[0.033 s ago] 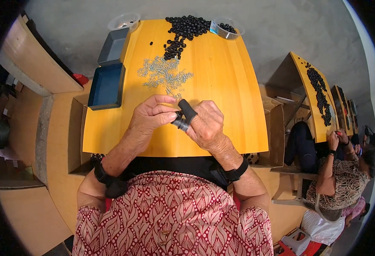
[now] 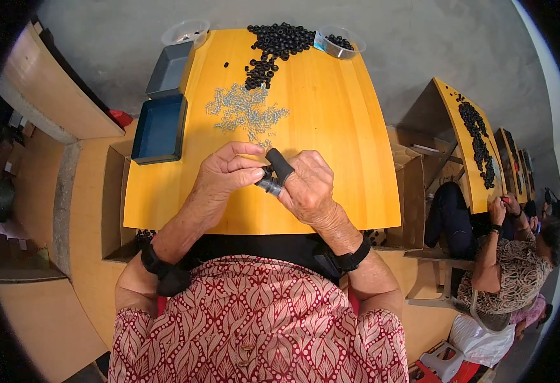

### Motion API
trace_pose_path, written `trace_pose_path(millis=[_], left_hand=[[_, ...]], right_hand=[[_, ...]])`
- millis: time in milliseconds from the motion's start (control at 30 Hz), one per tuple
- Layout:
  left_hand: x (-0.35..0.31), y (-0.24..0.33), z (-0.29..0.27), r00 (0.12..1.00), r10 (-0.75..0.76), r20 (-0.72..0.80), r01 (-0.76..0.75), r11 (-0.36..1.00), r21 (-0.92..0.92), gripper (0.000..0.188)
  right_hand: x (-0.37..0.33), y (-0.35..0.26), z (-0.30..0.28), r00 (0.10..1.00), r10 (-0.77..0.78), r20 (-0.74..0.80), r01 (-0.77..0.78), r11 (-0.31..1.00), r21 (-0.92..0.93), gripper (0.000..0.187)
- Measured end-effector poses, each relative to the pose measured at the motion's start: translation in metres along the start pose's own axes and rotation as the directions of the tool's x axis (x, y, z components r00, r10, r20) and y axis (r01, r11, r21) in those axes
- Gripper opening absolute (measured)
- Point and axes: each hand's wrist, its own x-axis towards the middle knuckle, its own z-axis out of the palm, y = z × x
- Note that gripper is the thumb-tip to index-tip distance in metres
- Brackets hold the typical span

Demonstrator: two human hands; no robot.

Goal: The person assembles black plastic parts by hand.

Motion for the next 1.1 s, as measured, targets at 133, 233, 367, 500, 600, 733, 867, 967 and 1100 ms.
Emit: trace_pose_path(millis=[133,233,367,500,600,733,867,967,1100], left_hand=[[0.001,-0.003,-0.003,1.0,-0.02,-0.013,0.02,1.0,0.004,0.031],[0.002,-0.003,-0.003,1.0,-0.022,-0.003,0.022,1.0,-0.009,0.031],[0.002,0.001,-0.003,1.0,0.003,0.004,-0.004,0.997,0.079,0.031],[0.003,0.004,-0.003,0.992,0.088,-0.092,-0.073,0.985,0.155,0.028],[0.004,0.002,0.0,0.985,0.135,-0.103,-0.115,0.977,0.18,0.025],[0.002,-0.001,0.002,0.985,0.158,-0.076,-0.139,0.969,0.204,0.024],[-0.001,0.005,0.006,0.996,0.089,0.004,-0.089,0.993,0.079,0.028],[-0.001,0.004,0.005,0.999,0.033,0.031,-0.033,0.999,0.006,0.033],[0.001,0.002,0.001,1.0,0.002,0.017,-0.003,0.999,0.04,0.036]], right_hand=[[-0.002,0.0,0.003,0.999,0.026,0.023,-0.025,1.0,-0.012,0.043],[-0.001,-0.001,0.0,0.997,0.041,0.07,-0.04,0.999,-0.025,0.04],[-0.003,0.002,-0.003,0.992,0.041,0.115,-0.04,0.999,-0.015,0.035],[0.005,-0.004,-0.006,0.992,0.034,0.122,-0.037,0.999,0.019,0.033],[0.004,-0.004,-0.006,0.993,0.022,0.112,-0.025,0.999,0.024,0.033],[0.005,-0.002,-0.004,0.999,0.016,0.044,-0.018,0.999,0.046,0.034],[0.004,0.0,-0.005,1.0,0.02,0.023,-0.021,1.0,0.013,0.036],[0.003,0.0,-0.003,1.0,-0.009,0.009,0.009,1.0,0.019,0.04],[0.002,-0.001,-0.003,0.998,-0.024,0.051,0.025,0.999,-0.029,0.044]])
